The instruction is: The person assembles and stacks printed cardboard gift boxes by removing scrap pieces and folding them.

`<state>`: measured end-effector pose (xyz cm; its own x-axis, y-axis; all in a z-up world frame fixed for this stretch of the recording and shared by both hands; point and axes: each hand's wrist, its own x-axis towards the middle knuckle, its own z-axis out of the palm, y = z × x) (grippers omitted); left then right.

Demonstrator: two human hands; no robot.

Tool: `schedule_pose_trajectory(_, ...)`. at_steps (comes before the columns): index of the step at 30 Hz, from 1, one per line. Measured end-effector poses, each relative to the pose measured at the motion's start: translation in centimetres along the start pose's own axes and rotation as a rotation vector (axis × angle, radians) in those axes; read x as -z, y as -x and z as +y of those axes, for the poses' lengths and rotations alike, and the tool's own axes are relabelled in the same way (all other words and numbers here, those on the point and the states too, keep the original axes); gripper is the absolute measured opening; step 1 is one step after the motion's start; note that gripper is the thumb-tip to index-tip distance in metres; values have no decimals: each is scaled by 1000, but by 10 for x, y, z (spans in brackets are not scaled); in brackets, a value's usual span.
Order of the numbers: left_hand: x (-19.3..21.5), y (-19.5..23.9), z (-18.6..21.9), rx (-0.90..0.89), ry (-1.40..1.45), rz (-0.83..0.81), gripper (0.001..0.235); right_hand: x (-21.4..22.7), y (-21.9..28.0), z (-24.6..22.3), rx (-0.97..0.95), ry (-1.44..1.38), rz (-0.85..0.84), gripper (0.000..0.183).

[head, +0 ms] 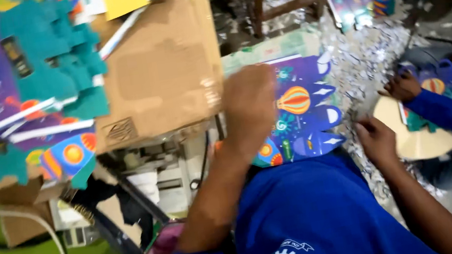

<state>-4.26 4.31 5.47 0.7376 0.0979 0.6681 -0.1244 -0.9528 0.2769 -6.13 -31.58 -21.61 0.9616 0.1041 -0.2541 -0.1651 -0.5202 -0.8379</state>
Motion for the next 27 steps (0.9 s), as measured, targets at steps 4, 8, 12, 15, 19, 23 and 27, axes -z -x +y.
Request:
schedule_pose_trajectory(4,-166,55,-19,-42,188,-472,31,-25,-36,-92,500,280,99,34)
schedule_pose_trajectory(8,-234,63,-46,-25,83,-579,41,-44,-87,-122,629,360,7,40)
schedule_pose_trajectory(12,-255,74,-56,-15,-42,-723,47,-52,-115,-110,337,517,60,52)
schedule_pose_trajectory(15,-262,90,-65,-6,-74,-810,44,-57,-128,-79,307,478,104,56)
schedule_pose_trajectory(19,-258,97,-66,1,-64,-825,42,-48,-136,-116,433,711,-11,50)
schedule_pose_trajectory(23,-237,78,-66,51,-37,-771,58,-58,-144,-91,232,529,226,50)
schedule_pose_trajectory(27,-215,100,-94,465,-227,-509,69,-71,-135,-87,280,274,82,51)
